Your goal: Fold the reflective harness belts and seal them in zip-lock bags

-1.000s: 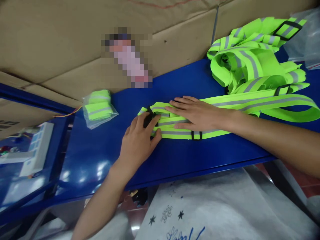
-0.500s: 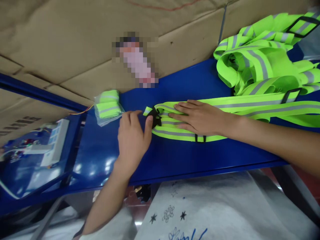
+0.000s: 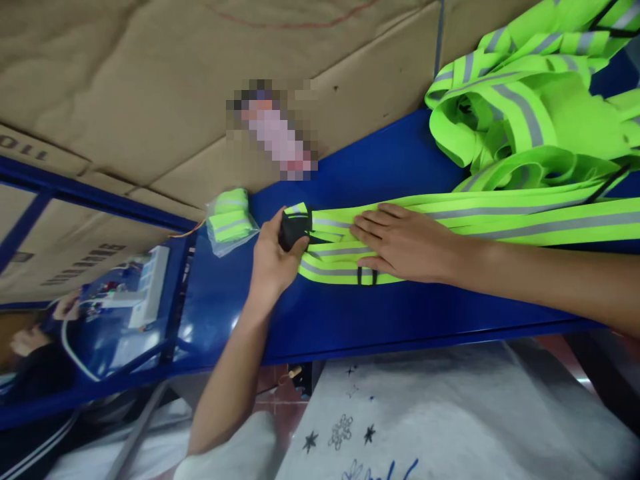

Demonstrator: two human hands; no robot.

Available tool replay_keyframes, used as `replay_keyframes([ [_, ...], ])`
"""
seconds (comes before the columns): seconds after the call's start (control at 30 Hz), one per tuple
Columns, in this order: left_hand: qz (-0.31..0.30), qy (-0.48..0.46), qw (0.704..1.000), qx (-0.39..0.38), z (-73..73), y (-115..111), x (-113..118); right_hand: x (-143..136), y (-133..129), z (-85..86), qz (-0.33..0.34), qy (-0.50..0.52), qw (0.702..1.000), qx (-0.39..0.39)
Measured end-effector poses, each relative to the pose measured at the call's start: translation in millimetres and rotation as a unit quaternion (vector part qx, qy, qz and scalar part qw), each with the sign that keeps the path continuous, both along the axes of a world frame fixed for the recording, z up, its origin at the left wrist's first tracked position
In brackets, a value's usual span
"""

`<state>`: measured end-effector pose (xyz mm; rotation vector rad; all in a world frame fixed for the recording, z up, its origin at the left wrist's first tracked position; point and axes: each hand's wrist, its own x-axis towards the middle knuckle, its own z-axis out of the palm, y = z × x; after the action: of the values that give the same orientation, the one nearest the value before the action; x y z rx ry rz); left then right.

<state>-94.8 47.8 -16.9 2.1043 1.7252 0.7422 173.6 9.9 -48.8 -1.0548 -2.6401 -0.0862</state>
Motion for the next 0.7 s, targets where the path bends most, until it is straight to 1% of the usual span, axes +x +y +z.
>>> replay_keyframes([
  [0.1,-0.005,0.081,0.993,0.082,0.8,-10,10,3,-2,-5.1,0.002,0.029,1.0,0.002],
  [0.23,-0.051,0.166,0.974,0.149,-4.8,-25,31,7,-4,-11.3,0.011,0.048,0.999,-0.014],
  [0.3,-0.064,0.216,0.962,0.156,-8.0,-28,39,10,-6,-13.3,0.02,0.063,0.997,-0.027],
  [0.4,-0.091,0.265,0.951,0.13,-9.0,-28,47,15,-10,-14.2,0.02,0.073,0.997,-0.031],
  [0.5,-0.137,0.251,0.954,0.09,-4.6,-28,52,17,-13,-13.2,0.017,0.07,0.997,-0.027],
  [0.6,-0.17,0.189,0.966,0.035,1.8,-29,54,17,-14,-12.1,0.015,0.071,0.997,-0.022],
  [0.67,-0.166,0.134,0.977,0.006,4.0,-29,53,16,-13,-11.9,0.013,0.072,0.997,-0.02],
  [0.7,-0.147,0.116,0.982,0.01,4.0,-29,52,16,-13,-12.0,0.012,0.071,0.997,-0.019],
])
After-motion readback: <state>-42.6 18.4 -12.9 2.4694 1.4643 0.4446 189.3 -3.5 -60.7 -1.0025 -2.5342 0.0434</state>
